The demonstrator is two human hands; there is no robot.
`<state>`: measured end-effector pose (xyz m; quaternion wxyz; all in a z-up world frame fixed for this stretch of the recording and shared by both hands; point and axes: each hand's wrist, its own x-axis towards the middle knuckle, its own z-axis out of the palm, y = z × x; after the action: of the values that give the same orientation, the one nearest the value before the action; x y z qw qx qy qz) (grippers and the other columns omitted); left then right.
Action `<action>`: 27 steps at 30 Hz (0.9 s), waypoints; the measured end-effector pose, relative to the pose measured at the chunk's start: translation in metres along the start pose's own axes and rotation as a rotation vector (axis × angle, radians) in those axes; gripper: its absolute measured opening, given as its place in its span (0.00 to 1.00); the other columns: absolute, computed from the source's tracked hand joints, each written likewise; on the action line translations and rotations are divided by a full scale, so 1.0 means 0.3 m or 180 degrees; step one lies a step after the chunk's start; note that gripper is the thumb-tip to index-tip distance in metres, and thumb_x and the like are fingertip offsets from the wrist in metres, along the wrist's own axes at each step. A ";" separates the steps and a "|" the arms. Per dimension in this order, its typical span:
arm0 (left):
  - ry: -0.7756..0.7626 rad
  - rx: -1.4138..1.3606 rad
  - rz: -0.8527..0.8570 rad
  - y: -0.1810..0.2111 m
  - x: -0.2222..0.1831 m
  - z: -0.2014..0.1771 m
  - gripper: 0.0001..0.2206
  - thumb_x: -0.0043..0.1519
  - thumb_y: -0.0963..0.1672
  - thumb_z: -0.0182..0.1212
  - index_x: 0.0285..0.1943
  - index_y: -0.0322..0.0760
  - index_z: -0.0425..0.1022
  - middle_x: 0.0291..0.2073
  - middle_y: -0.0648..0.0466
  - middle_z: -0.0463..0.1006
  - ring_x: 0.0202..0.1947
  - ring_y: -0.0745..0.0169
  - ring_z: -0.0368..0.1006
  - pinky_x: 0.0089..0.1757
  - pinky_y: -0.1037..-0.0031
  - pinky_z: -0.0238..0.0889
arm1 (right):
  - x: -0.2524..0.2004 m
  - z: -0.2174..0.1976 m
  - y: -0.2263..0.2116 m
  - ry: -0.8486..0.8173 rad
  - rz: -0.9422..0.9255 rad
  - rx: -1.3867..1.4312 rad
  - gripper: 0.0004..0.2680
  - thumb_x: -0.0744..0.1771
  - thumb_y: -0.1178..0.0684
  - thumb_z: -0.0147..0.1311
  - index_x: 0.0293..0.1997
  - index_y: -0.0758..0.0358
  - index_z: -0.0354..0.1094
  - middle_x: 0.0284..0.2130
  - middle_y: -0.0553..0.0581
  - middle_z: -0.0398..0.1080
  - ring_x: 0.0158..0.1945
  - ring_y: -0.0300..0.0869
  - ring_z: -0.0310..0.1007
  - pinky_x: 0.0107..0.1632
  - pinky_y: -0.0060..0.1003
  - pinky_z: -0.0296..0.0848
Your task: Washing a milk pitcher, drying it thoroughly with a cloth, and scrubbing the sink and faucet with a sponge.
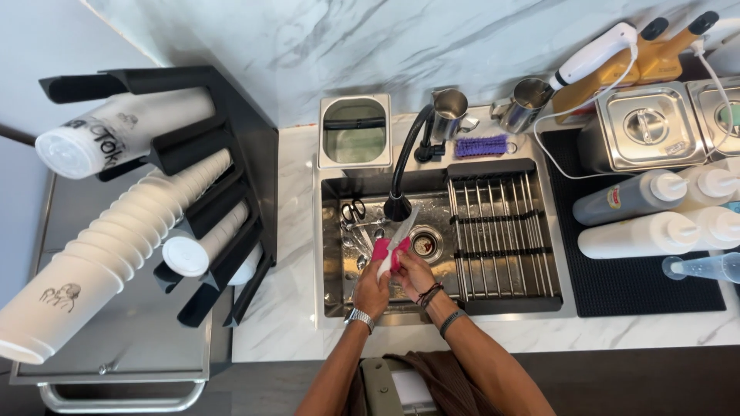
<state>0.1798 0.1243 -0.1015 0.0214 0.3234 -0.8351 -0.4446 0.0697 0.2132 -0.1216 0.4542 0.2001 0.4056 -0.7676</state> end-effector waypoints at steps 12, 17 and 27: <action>0.0170 0.0174 0.0037 0.040 0.003 -0.003 0.16 0.67 0.47 0.54 0.64 0.44 0.71 0.47 0.44 0.76 0.52 0.36 0.75 0.52 0.51 0.67 | -0.038 0.065 -0.036 0.0364 -0.0155 -0.0012 0.09 0.66 0.52 0.67 0.44 0.54 0.68 0.32 0.49 0.68 0.38 0.39 0.70 0.48 0.39 0.74; -0.0052 0.0041 0.0139 0.034 -0.020 0.005 0.18 0.66 0.47 0.54 0.66 0.45 0.71 0.45 0.42 0.76 0.51 0.33 0.74 0.51 0.50 0.67 | -0.026 0.073 -0.050 0.0497 -0.0254 -0.0325 0.14 0.63 0.53 0.71 0.49 0.58 0.69 0.33 0.52 0.73 0.36 0.40 0.73 0.43 0.33 0.72; -0.0020 0.0238 0.0084 0.066 -0.031 0.000 0.18 0.67 0.48 0.53 0.65 0.45 0.71 0.43 0.42 0.77 0.49 0.33 0.75 0.48 0.50 0.69 | 0.087 0.094 0.008 0.0906 -0.0646 -0.0713 0.12 0.62 0.55 0.69 0.42 0.69 0.71 0.26 0.61 0.73 0.30 0.46 0.76 0.37 0.38 0.75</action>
<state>0.1769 0.1374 -0.0841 0.0125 0.3115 -0.8554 -0.4138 0.0603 0.1759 -0.1237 0.3322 0.2128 0.5666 -0.7234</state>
